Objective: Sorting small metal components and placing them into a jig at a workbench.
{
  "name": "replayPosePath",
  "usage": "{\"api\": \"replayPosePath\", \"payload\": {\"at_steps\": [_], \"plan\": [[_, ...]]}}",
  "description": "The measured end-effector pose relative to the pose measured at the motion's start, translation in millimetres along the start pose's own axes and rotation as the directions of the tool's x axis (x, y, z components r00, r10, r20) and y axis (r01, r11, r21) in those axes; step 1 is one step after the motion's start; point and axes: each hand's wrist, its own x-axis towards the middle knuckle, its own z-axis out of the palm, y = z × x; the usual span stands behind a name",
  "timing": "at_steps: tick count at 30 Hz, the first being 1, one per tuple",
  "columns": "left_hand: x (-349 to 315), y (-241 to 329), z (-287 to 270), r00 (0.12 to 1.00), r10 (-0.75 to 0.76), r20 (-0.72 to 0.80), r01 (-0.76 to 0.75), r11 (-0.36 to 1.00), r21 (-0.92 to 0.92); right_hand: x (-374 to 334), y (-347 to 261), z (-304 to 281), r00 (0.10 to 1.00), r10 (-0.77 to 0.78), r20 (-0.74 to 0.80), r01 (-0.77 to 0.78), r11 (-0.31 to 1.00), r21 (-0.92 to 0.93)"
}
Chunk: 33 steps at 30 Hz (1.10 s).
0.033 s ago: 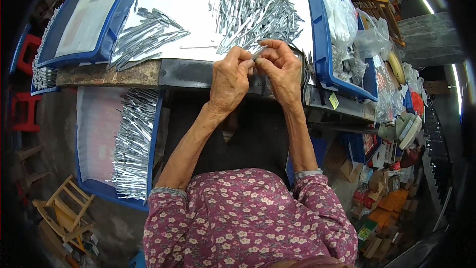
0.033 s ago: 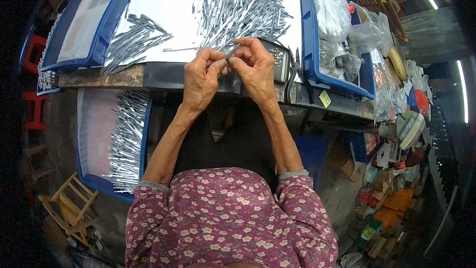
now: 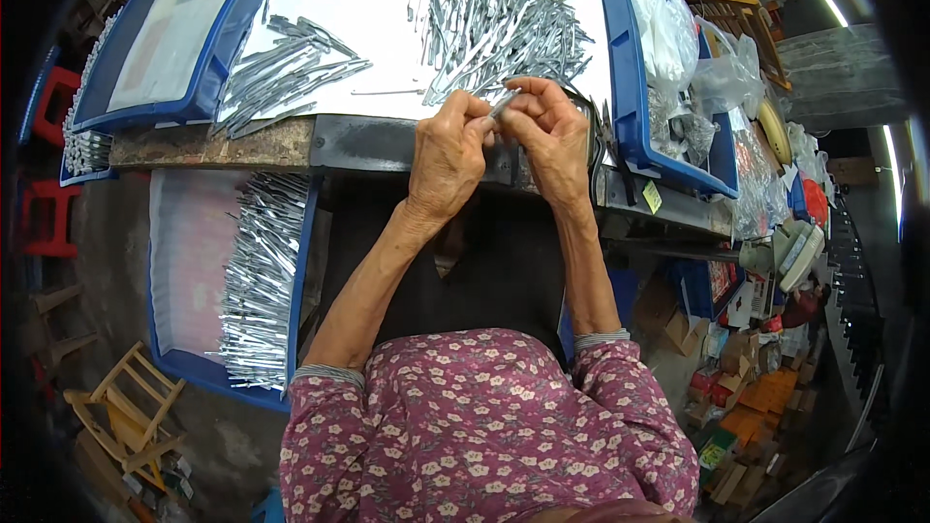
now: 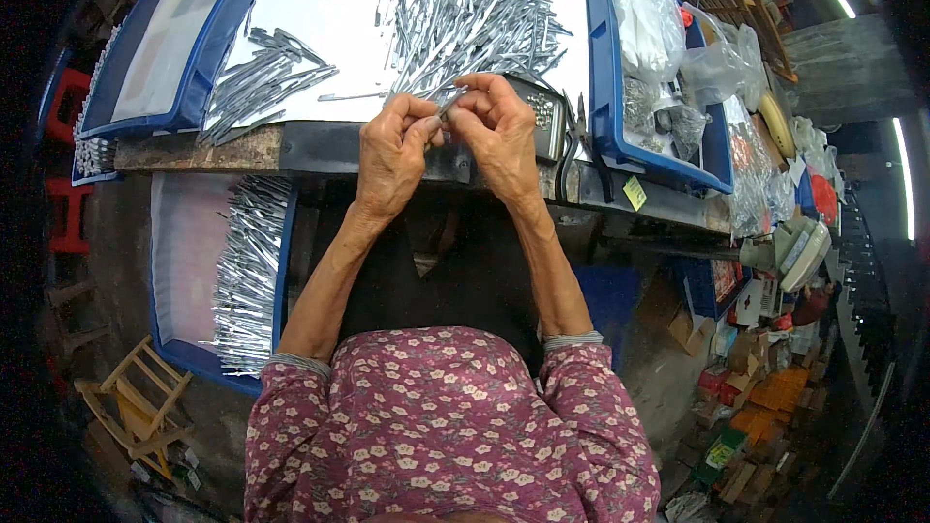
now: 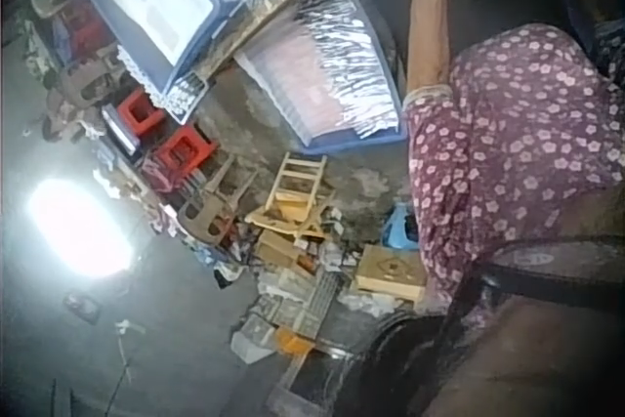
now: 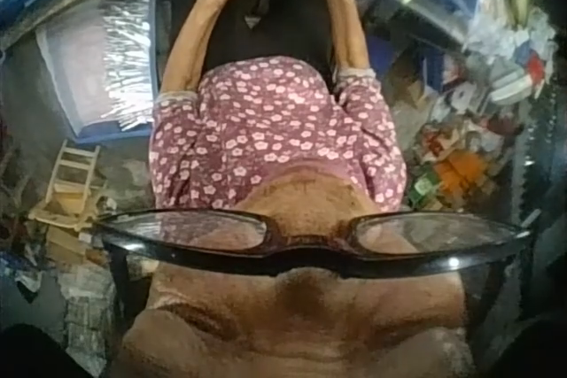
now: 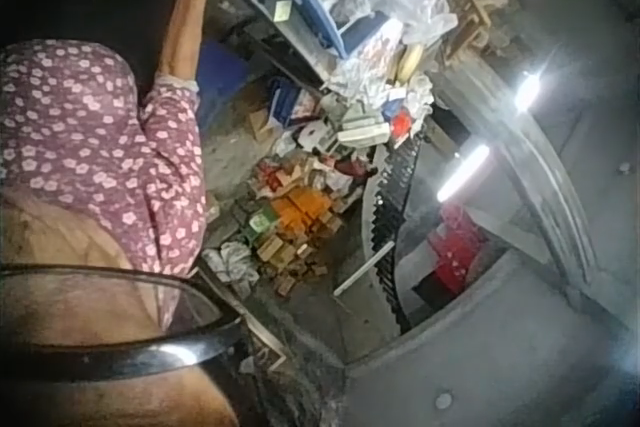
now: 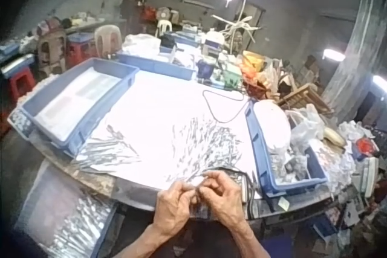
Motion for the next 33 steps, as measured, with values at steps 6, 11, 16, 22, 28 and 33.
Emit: {"api": "replayPosePath", "payload": {"at_steps": [6,11,16,22,28,33], "plan": [[0,4,-7,0.974,-0.189,0.122,0.201,0.975,-0.098,2,4,-2,0.999,0.042,0.023,-0.044,0.994,0.097],[-4,2,-5,0.987,-0.146,0.073,0.145,0.989,0.021,4,4,3,0.994,0.064,-0.085,-0.067,0.997,-0.028],[-9,7,-1,1.000,0.001,0.015,-0.002,0.993,0.114,5,6,5,0.996,0.034,-0.084,-0.037,0.999,-0.036],[-12,1,0,0.997,0.083,0.000,-0.082,0.986,0.146,5,10,5,0.997,0.020,-0.072,-0.026,0.996,-0.086],[-14,0,-2,0.999,-0.049,-0.004,0.050,0.995,0.083,0,4,2,0.996,0.035,-0.078,-0.039,0.998,-0.048],[-13,-2,-4,0.994,-0.112,0.018,0.112,0.993,-0.028,-9,4,-13,0.995,-0.006,-0.104,0.003,0.999,-0.032]]}}
